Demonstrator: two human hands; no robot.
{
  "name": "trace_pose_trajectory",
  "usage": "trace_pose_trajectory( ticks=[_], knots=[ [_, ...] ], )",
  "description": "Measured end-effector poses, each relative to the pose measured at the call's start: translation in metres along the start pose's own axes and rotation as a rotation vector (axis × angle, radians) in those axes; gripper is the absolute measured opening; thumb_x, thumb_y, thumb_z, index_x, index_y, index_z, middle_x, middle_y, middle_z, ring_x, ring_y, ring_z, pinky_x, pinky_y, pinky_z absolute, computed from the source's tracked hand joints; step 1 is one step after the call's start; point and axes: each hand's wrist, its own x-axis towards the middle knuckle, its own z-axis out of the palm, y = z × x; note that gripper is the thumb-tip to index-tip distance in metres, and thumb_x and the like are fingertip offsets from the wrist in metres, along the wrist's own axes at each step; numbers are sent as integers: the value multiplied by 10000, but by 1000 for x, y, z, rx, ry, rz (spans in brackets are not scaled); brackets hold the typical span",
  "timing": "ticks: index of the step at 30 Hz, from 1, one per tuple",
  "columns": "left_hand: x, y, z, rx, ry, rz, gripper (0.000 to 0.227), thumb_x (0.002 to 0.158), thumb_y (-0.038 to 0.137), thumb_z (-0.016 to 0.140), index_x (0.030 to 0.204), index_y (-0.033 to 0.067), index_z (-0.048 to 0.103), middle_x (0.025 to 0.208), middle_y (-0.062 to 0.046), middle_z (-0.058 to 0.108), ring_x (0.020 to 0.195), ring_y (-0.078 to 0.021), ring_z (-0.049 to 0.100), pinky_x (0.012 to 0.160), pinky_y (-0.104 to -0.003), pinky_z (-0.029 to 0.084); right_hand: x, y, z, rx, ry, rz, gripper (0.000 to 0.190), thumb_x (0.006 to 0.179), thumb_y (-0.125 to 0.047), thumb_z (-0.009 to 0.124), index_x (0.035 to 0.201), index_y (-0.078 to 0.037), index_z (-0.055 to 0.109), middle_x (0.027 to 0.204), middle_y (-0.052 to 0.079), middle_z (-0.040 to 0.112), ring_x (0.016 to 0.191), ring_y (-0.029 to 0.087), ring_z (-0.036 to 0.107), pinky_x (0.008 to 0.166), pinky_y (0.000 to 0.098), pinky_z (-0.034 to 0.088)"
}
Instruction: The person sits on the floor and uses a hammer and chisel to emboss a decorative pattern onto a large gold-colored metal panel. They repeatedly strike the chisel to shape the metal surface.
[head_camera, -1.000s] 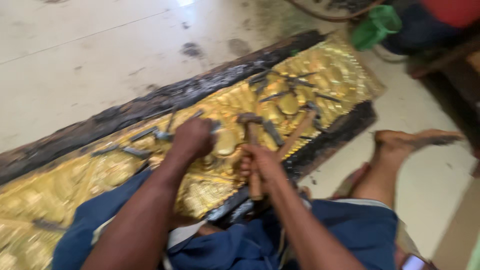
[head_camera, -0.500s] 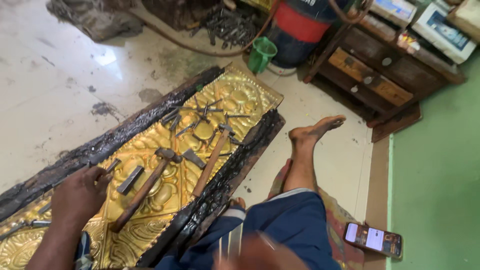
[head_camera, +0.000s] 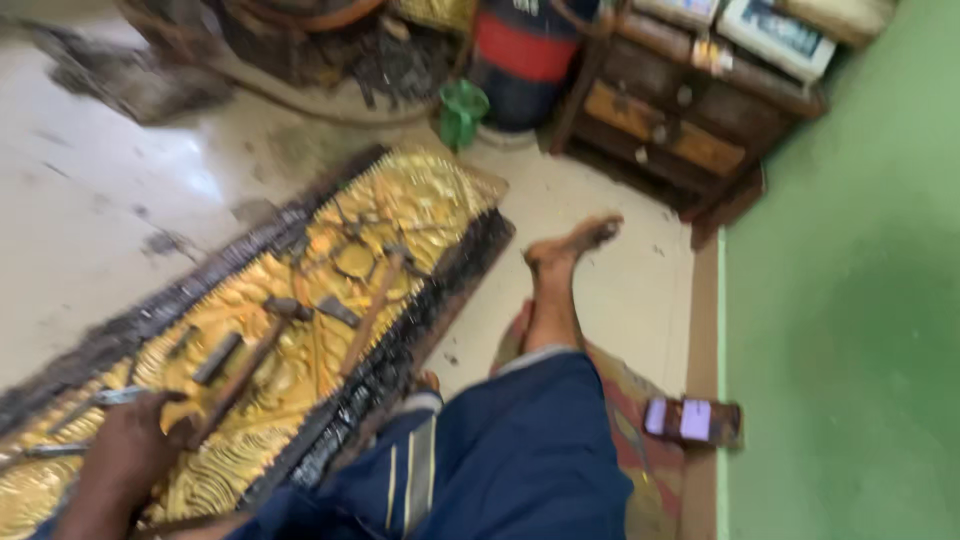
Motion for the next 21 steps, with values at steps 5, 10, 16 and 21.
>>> trace_pose_trajectory(
  ticks=[5,10,16,21],
  knots=[
    [13,-35,-17,-46,-46,-93,440,824,393,763,1212,187,746,1159,-146,756,1115,-345,716,979,-442,570,1,-18,-29,-34,29,-64,331,975,-198,659,1290,-97,671,1223,138,682,1093,263,691,921,394,571],
    [-7,-18,-8,-25,4,-30,475,835,388,726,1264,185,698,1230,-155,701,1175,-351,660,1014,-466,522,-29,15,-41,-79,15,-19,344,969,-200,663,1301,-108,669,1237,137,685,1109,269,689,939,397,566],
    [-10,-6,-13,3,61,10,519,849,382,681,1326,183,640,1316,-166,635,1248,-359,594,1055,-494,464,-27,35,-52,-140,12,24,361,962,-202,667,1313,-121,668,1253,136,688,1128,277,686,960,401,560],
    [-45,-13,-12,3,101,14,556,860,377,643,1378,181,592,1387,-176,579,1308,-365,538,1090,-517,416,-33,30,-58,-229,3,24,375,955,-204,670,1323,-132,666,1267,134,690,1145,284,683,978,405,555]
  ],
)
